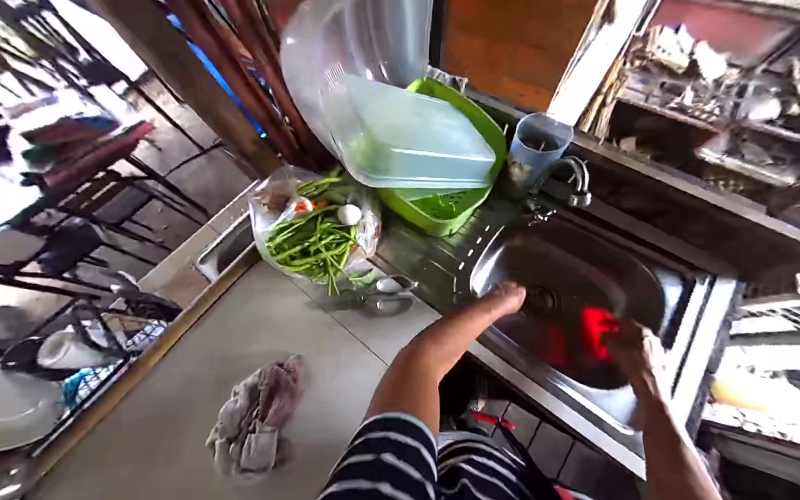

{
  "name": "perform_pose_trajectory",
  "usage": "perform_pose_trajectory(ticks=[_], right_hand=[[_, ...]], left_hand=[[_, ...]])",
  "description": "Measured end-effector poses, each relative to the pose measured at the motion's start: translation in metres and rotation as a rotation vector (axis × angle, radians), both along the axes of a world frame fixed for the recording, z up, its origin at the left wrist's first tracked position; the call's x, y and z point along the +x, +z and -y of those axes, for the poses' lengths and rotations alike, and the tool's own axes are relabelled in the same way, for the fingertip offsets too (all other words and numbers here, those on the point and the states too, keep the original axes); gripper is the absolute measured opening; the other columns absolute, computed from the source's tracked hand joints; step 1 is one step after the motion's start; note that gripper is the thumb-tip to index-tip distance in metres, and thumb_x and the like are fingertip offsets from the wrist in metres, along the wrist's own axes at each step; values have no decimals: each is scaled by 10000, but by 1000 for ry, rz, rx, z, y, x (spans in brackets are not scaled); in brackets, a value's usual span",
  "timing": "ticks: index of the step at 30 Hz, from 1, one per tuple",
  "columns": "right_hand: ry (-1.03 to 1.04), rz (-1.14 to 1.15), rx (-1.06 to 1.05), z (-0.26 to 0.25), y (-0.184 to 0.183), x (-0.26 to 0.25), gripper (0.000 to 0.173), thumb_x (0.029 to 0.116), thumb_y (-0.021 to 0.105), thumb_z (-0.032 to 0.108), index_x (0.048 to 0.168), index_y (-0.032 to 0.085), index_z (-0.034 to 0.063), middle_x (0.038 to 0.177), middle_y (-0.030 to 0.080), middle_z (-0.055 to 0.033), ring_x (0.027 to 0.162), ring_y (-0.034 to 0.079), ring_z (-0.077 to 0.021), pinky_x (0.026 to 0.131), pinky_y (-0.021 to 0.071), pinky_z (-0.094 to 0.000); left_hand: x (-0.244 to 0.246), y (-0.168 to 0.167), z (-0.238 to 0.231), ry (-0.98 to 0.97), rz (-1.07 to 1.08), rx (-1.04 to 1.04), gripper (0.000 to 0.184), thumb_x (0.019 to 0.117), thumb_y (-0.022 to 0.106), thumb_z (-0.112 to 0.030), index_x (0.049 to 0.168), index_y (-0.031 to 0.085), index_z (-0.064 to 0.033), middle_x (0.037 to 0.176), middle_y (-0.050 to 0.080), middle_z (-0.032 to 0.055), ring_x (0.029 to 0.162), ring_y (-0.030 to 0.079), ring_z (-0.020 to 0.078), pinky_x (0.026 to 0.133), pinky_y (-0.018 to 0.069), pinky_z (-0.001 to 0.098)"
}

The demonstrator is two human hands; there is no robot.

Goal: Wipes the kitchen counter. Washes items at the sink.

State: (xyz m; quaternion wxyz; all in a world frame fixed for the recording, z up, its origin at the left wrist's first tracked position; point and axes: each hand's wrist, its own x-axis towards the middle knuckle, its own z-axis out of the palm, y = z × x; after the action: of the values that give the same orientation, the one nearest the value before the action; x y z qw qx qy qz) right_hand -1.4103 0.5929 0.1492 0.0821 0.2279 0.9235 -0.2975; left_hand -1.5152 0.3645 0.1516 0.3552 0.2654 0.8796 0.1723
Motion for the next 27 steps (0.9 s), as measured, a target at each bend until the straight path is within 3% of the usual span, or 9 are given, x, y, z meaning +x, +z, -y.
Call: perform_pose_trajectory(ticks=[2, 6, 9, 12, 14, 16, 18, 20, 27], right_hand=[[50, 30, 57, 13, 1, -9, 378, 977, 661, 197, 1274, 649, -35, 1259, 629, -326, 1219, 565, -522, 1047, 344, -743], [144, -84, -179, 90, 53, -32, 394, 985, 674, 180, 1300, 625, -51, 1253, 641, -296, 1191, 605, -452, 1040, 433, -649], [268, -89, -452, 157, 70, -54, 387, 984, 654, 126, 1329, 599, -39, 1215, 674, -228, 1109, 664, -309, 1002, 519, -492], [396, -27, -600, 219, 66, -70, 411, 990, 627, 86, 1379, 559, -28, 1194, 680, -230, 1038, 689, -281, 947, 550, -461], [521, 8, -608, 250, 57, -81, 413, 997, 604, 69, 1390, 550, -46, 1267, 647, -255, 1114, 665, -319, 1001, 523, -478], [608, 13, -542, 270, 46, -90, 401, 1004, 603, 83, 1382, 568, -47, 1300, 631, -273, 1197, 626, -363, 1074, 465, -505], [654, -3, -439, 279, 41, -94, 403, 1002, 622, 129, 1373, 595, -24, 1327, 616, -276, 1247, 592, -393, 1103, 431, -524], [668, -29, -336, 279, 44, -95, 453, 991, 652, 192, 1398, 594, 1, 1386, 554, -303, 1313, 517, -442, 1133, 390, -544], [465, -286, -502, 252, 82, -142, 374, 1042, 539, 129, 1349, 592, -78, 1285, 643, -262, 1213, 623, -352, 1080, 467, -463]], left_hand=[[0, 11, 23, -24, -29, -9, 300, 983, 594, -30, 1263, 643, 67, 1436, 545, 268, 1436, 376, 482, 1138, 272, 713], [0, 61, 88, 448, -67, 369, 280, 1018, 560, -84, 1230, 663, 68, 1246, 676, 234, 1206, 640, 334, 1060, 483, 477], [6, 77, 143, 1005, -43, 846, 321, 1060, 500, -89, 1283, 552, 136, 1103, 670, 236, 934, 686, 222, 864, 576, 353], [-1, 89, 196, 1384, -19, 1281, 400, 1115, 377, -191, 1461, 405, 7, 1242, 606, 201, 1003, 671, 252, 832, 582, 406], [-18, 101, 226, 1445, 9, 1376, 507, 1118, 340, -405, 1545, 338, -132, 1351, 583, 177, 1077, 665, 294, 839, 573, 463], [-40, 121, 246, 1422, 34, 1344, 548, 1098, 360, -490, 1532, 376, -156, 1276, 639, 163, 996, 701, 294, 790, 597, 448], [-58, 136, 255, 1339, 2, 1281, 412, 1107, 420, -367, 1397, 467, -78, 1070, 727, 138, 824, 745, 233, 711, 630, 366], [-66, 153, 256, 1272, 6, 1305, 276, 1103, 437, -219, 1268, 515, -12, 1008, 729, 128, 804, 740, 215, 738, 629, 360], [-54, 228, 234, 1252, 56, 1441, 203, 1087, 401, -115, 1214, 510, 1, 1072, 727, 167, 840, 755, 250, 752, 640, 366]])
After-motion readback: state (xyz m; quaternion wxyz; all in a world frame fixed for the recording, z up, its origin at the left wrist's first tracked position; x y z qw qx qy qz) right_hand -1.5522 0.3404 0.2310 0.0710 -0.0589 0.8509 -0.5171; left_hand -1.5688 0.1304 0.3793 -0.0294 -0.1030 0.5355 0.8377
